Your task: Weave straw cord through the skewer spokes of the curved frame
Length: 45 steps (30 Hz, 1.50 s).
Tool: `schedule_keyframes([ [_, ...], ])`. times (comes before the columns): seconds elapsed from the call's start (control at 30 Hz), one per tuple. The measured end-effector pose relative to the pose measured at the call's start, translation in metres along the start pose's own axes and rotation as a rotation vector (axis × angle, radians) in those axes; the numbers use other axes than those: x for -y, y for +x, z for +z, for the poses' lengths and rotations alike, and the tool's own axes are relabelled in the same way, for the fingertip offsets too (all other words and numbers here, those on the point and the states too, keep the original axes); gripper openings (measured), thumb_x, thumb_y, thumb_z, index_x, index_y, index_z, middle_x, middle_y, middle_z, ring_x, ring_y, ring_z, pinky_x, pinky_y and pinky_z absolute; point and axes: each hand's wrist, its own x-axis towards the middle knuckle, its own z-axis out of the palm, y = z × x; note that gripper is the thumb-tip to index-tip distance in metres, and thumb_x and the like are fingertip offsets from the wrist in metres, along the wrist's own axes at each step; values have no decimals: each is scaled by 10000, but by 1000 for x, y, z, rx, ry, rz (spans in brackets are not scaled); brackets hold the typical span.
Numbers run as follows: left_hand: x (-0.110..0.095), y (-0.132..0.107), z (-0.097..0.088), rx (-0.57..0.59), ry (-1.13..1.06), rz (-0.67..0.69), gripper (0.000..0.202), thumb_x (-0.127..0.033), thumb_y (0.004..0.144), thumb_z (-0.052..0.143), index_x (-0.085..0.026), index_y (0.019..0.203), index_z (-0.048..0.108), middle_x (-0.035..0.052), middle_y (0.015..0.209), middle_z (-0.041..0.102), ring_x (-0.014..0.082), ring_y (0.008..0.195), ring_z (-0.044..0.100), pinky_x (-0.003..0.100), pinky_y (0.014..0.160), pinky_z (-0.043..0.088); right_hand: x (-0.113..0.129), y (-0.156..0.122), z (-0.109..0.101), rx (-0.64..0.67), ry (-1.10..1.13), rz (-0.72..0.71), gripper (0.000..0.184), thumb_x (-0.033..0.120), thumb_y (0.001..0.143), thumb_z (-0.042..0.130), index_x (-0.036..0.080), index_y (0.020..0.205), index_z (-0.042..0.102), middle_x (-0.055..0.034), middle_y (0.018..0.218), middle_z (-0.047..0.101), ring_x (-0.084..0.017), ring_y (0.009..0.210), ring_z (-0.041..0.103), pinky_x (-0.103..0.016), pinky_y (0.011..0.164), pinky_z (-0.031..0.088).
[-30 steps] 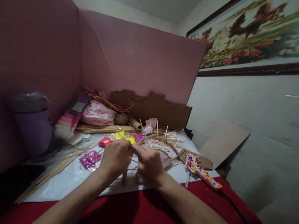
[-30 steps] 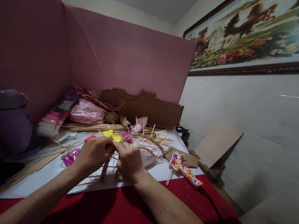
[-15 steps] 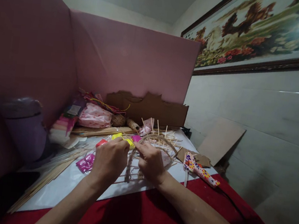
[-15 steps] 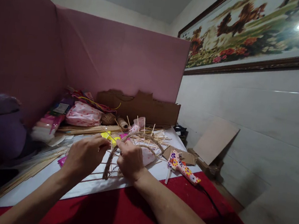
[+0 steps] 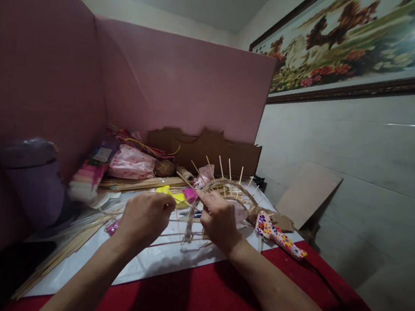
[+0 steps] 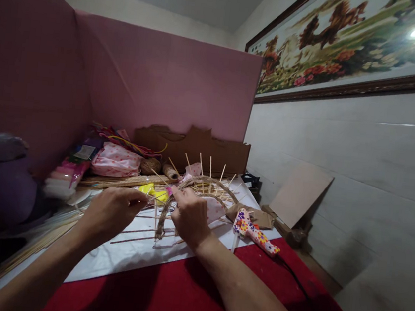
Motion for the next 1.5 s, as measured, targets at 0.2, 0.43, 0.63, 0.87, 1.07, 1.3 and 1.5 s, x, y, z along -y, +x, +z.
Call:
schedule_keyframes([
  [0.2,17,11,5,221,-611,66,252,-260,673,561,-175,831,737,34,667,666,145,602,514,240,541,348,-2,2,-1,-94,121,16,500,33,688,426,188,1113,638,-54,791,631,-155,677,566,-233,598,396],
  [0.43,28,16,9,506,-1162,-183,264,-142,554,542,-101,747,717,-62,410,357,43,388,201,216,396,95,6,1,-3,-205,264,-12,388,57,761,430,161,1050,667,-57,764,654,-159,669,592,-241,613,433],
  [0.63,36,22,27,658,-1311,-221,270,-117,564,574,-130,792,717,-89,378,249,36,352,121,232,372,63,13,0,0,-183,402,85,296,89,782,486,162,1022,643,-53,829,682,-165,706,616,-248,647,449],
  [0.87,45,26,31,649,-1177,-210,172,-184,590,655,-130,741,718,-79,356,267,36,334,149,245,373,53,14,-4,7,-65,444,150,147,109,781,515,189,889,575,-1,696,632,-142,608,585,-228,578,402],
  [1.07,43,26,34,572,-1063,-154,155,-157,537,641,-109,668,711,-53,397,369,35,353,190,239,377,62,12,-5,16,-17,495,176,109,103,763,512,199,814,526,16,671,591,-124,577,562,-206,536,380],
  [1.3,42,26,38,553,-1032,-218,215,-179,489,663,-87,678,711,-56,376,417,37,346,226,219,376,92,12,-3,17,-12,517,219,99,113,747,524,199,792,543,16,648,593,-123,557,556,-204,522,380],
  [1.5,40,25,35,566,-1039,-237,217,-185,512,654,-91,701,706,-79,344,368,36,335,214,222,369,87,9,-3,19,-10,527,212,128,118,754,524,200,838,574,4,692,633,-121,546,564,-204,508,380],
])
